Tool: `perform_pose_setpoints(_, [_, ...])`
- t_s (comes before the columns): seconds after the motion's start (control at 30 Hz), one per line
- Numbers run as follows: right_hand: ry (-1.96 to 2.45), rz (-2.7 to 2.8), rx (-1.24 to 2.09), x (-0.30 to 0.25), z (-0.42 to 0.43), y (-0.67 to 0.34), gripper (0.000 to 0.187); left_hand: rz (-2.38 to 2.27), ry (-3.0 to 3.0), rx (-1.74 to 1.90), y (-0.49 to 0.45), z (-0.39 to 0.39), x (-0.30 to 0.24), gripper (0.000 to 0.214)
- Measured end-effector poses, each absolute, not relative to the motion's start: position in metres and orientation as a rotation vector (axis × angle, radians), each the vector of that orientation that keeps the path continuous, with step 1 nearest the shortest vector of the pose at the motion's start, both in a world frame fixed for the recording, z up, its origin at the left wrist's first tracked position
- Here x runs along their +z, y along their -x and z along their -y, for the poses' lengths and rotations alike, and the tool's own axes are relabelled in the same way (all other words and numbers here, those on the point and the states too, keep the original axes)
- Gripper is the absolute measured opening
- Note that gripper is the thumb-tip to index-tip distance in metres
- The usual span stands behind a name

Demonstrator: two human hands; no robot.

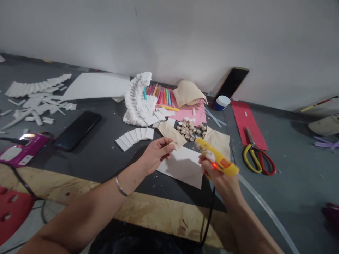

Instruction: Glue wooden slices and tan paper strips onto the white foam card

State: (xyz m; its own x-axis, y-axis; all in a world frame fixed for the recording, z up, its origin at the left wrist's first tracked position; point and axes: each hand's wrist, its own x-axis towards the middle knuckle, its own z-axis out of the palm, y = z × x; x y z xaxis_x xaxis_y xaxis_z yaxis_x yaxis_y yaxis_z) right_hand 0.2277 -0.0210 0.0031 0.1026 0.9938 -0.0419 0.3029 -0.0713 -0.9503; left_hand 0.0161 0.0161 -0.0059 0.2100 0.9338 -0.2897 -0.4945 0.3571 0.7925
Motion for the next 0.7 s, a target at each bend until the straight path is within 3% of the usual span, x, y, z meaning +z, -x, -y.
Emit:
perform_pose_setpoints(0.27, [1.164,0.578,1.112,0.005,-0.02,-0.27,0.039,-0.844,-0.686,1.082,-0.016,-0.015,-0.001,0.039])
perform_pose_setpoints(0.43, [1.028,0.379,1.219,-0.002,-0.033,-0.307,0.024,-0.793,-0.746,1.092,-0.016,-0.013,0.006,0.043])
perform_pose_setpoints(0.57, [1.055,0.367,1.342,-0.003,-0.032,-0.318,0.026,-0.746,-0.921,1.105,-0.016,-0.008,0.011,0.039])
perform_pose_setpoints(0.7, [1.124,0.413,1.307,-0.002,-0.029,-0.32,0.015,-0.728,-1.097,1.123,-0.015,-0.004,0.015,0.036])
